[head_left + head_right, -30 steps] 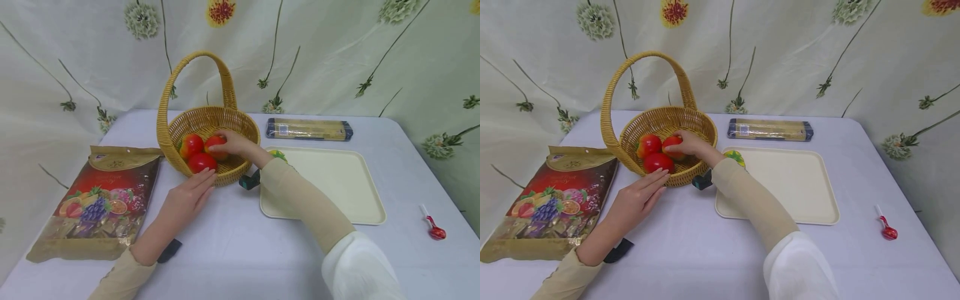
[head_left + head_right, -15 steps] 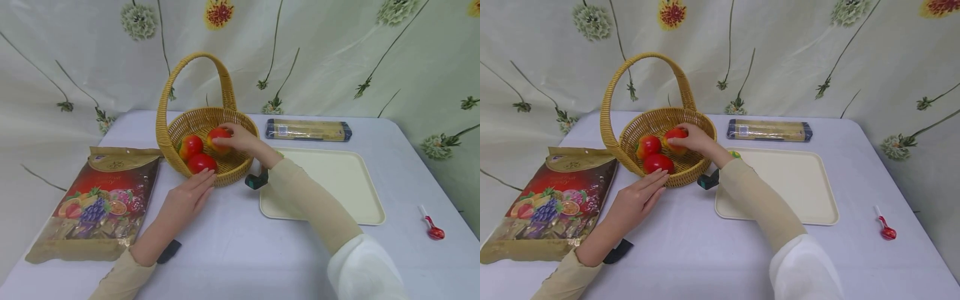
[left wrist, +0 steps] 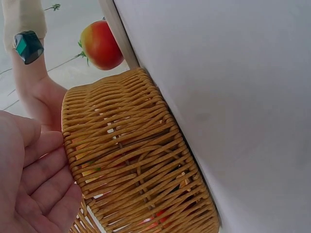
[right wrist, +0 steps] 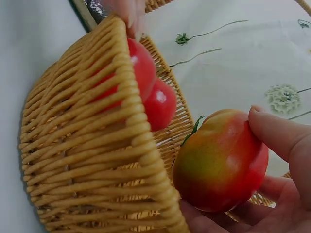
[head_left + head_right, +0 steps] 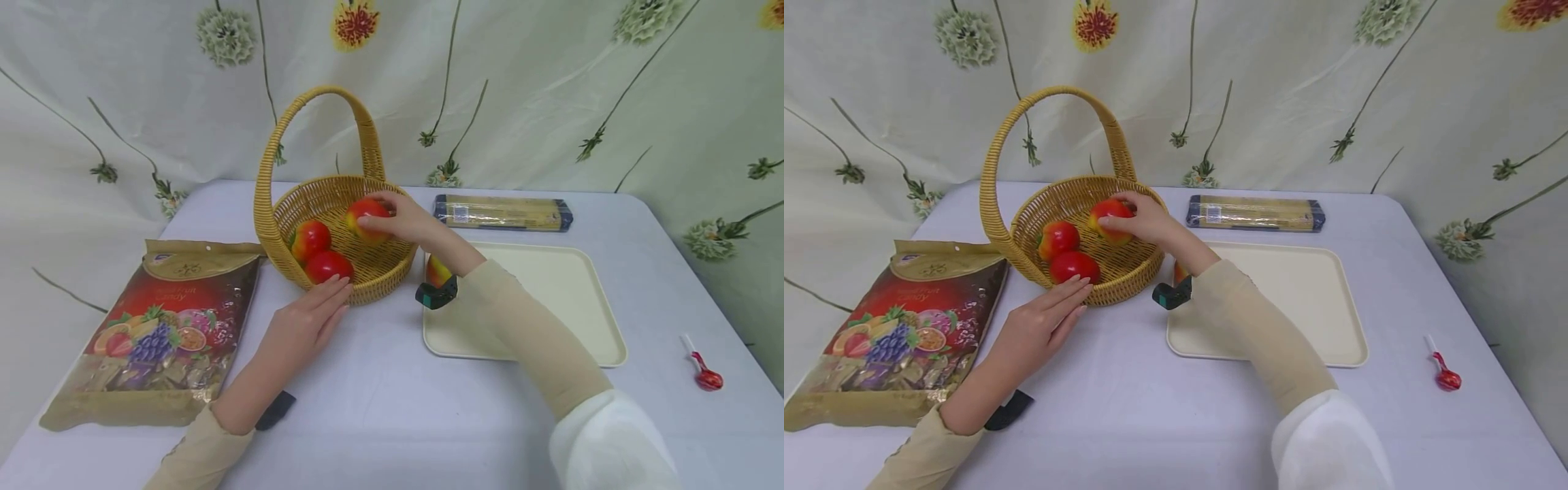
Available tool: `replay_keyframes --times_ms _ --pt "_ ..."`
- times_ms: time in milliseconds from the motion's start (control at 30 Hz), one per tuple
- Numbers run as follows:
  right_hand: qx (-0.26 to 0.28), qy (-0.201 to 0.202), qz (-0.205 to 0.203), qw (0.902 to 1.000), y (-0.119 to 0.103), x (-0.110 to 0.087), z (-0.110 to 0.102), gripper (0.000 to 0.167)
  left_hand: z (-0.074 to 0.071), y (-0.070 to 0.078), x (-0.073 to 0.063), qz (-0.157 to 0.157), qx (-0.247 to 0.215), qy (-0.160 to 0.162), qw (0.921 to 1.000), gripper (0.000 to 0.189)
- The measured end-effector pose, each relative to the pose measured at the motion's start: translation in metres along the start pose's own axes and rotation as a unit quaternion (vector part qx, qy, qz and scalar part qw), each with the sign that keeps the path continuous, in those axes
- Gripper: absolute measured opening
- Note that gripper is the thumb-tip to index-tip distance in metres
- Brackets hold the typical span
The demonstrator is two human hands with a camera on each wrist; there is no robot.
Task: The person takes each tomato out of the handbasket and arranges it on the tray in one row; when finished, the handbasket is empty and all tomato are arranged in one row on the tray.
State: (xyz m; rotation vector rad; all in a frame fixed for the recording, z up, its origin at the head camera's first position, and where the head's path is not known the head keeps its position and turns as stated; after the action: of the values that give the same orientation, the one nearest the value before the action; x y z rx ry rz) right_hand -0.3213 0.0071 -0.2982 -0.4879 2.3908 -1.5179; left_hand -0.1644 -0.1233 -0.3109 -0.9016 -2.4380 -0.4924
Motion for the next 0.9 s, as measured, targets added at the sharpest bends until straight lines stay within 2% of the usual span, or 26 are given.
replay_keyframes --times_ms 267,533,667,900 --pt "0.006 0.012 0.014 0.9998 -0.001 -0.014 -0.019 0.059 -0.001 0.001 0.000 0.002 -0.002 0.009 1.0000 0.046" --pt "0.030 0.016 -0.006 0.9994 -0.006 -0.039 -0.042 0.059 -0.001 0.001 0.000 0.002 -0.004 0.011 0.9999 0.046" --pt "0.028 0.029 -0.006 0.9992 0.000 -0.052 -0.057 0.056 -0.001 0.001 0.000 0.002 -0.005 0.010 0.9999 0.046" --pt "0.041 0.049 0.018 0.9978 0.018 -0.074 -0.078 0.057 -0.001 0.001 0.000 0.003 -0.007 0.013 0.9999 0.046"
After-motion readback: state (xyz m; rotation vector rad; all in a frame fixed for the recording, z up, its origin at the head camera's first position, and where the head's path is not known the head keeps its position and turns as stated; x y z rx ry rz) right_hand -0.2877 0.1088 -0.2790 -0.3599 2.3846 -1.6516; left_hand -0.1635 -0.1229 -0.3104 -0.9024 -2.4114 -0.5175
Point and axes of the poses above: each hand's wrist, its own x-axis towards the middle knuckle, its own z-axis out of the palm, y = z × x, the point moved 8 cm from there along x, towards the middle knuckle, and after that the axes turned 2 degrees about y, right-handed, at the moved point
